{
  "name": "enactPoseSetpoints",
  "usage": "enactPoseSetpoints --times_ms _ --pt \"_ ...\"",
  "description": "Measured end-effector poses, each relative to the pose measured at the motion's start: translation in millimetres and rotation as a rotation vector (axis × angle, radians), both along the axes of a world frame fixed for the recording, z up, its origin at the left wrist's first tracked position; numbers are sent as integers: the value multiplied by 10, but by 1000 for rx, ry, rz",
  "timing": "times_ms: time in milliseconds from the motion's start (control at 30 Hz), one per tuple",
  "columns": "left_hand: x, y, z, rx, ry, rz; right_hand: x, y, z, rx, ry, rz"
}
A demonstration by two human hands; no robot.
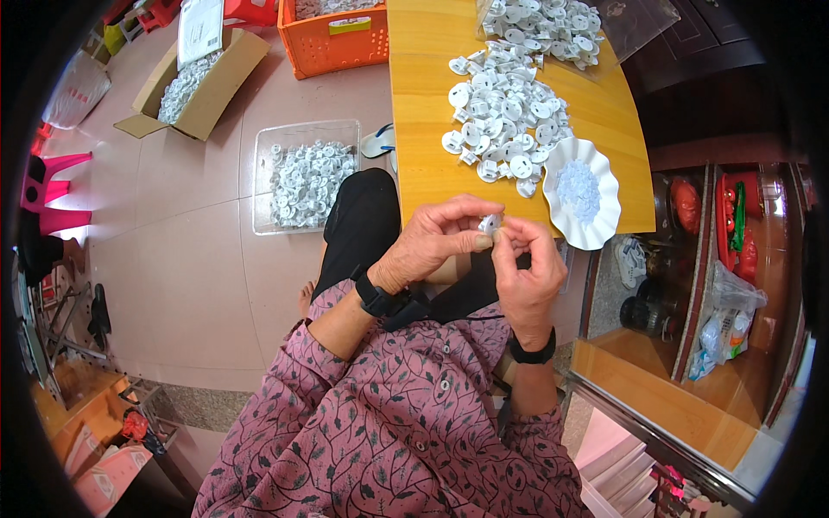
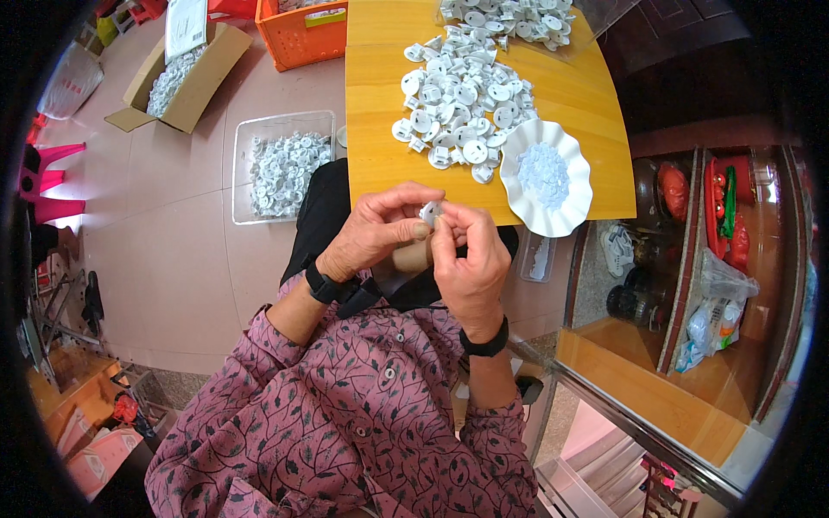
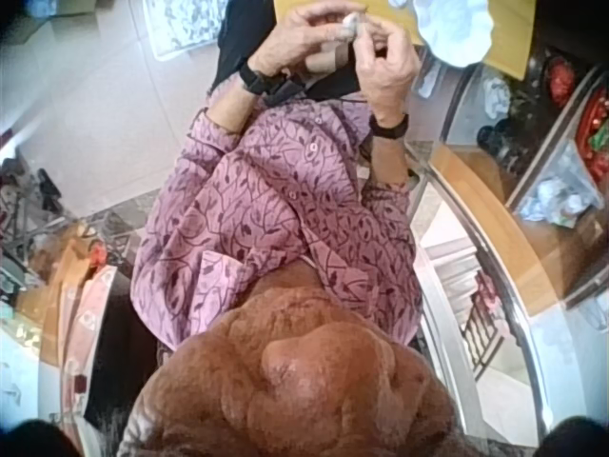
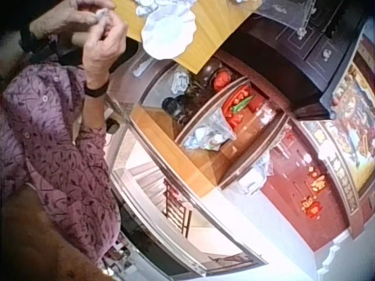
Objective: Sorting and inspecting small white plastic components by hand.
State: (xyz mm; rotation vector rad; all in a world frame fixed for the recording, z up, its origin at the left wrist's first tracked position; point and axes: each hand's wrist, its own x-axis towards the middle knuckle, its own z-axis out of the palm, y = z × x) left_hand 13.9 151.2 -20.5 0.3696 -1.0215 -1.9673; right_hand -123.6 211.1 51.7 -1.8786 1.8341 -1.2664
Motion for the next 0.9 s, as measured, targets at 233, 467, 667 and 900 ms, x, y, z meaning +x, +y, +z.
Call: enactPoseSetpoints --times_ms 233,467,667,900 --pt "4 -7 25 207 67 -66 -66 32 -49 113 -311 -31" --pt "-4 -7 35 214 67 -62 -52 2 -35 100 -288 -25" --pt "-6 -6 39 201 47 -59 -30 -14 -42 80 -229 -37" --pt "1 -13 -25 184 31 -74 -18 -17 -104 58 -191 -58"
